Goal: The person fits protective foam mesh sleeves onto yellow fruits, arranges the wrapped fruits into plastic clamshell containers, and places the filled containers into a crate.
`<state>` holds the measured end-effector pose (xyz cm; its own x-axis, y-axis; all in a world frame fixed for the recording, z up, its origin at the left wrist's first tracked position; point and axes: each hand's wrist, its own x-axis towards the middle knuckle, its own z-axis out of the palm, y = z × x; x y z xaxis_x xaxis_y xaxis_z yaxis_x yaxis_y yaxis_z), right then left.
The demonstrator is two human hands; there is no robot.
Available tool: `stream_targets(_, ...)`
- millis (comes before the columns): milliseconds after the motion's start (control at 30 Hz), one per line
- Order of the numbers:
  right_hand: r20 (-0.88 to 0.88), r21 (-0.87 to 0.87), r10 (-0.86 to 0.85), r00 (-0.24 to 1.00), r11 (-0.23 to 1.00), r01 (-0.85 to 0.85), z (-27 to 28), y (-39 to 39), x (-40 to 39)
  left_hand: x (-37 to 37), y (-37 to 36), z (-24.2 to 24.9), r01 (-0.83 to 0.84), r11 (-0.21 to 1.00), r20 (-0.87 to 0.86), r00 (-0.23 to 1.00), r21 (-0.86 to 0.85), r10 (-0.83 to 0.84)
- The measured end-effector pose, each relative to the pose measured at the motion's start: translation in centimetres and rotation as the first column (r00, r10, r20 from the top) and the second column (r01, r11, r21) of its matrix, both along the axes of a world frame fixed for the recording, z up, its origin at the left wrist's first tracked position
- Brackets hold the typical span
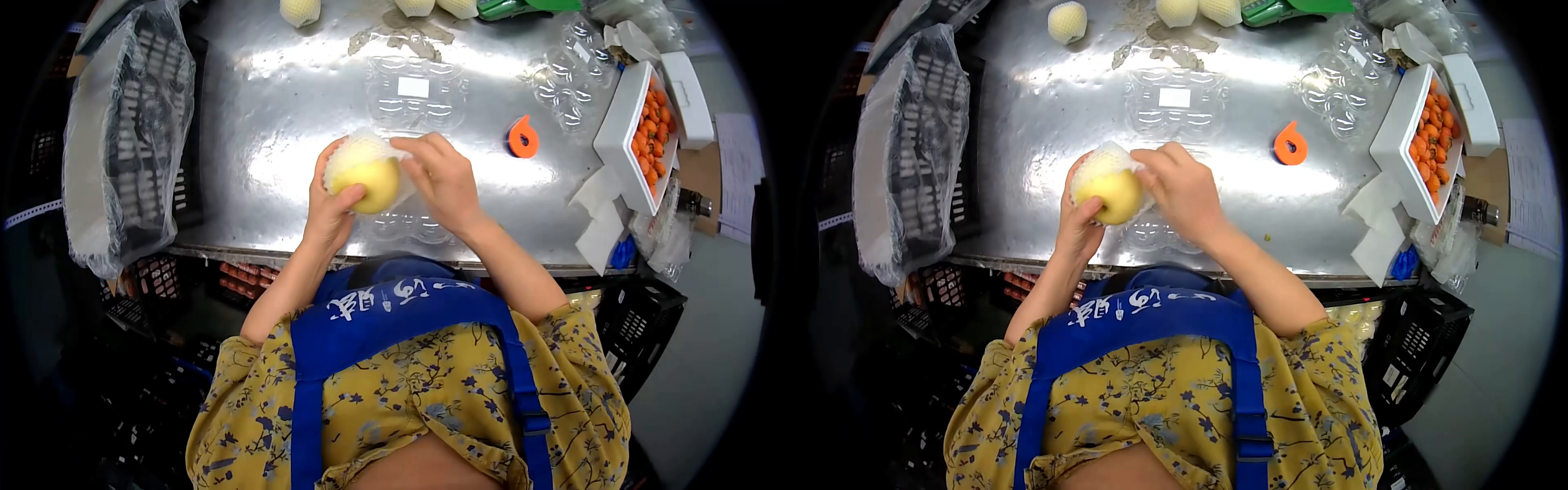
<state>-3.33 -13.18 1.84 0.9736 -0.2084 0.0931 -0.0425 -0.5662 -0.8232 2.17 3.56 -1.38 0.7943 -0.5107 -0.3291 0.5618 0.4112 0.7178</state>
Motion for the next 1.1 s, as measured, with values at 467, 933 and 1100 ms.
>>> stream_targets(467,0.252,0.430,-0.268,0.930,0.892,0.141,-2.2,4.1,-4.3,0.0,6.9,-3.4,0.110,0.950,0.017,0.993,0.292,-0.121)
stream_targets(933,-0.232,0.892,-0.240,0.943,0.333,0.305,-7.1,-0.2,-2.9,3.3,1.0,-2.1,0.447,0.711,-0.163,0.774,-0.543,-0.612)
stream_targets(1100,-0.043,0.655,-0.440,0.897,0.666,0.358,-7.7,0.7,-4.3,1.1,-2.0,1.8,0.457,0.780,-0.133,0.821,-0.427,-0.555)
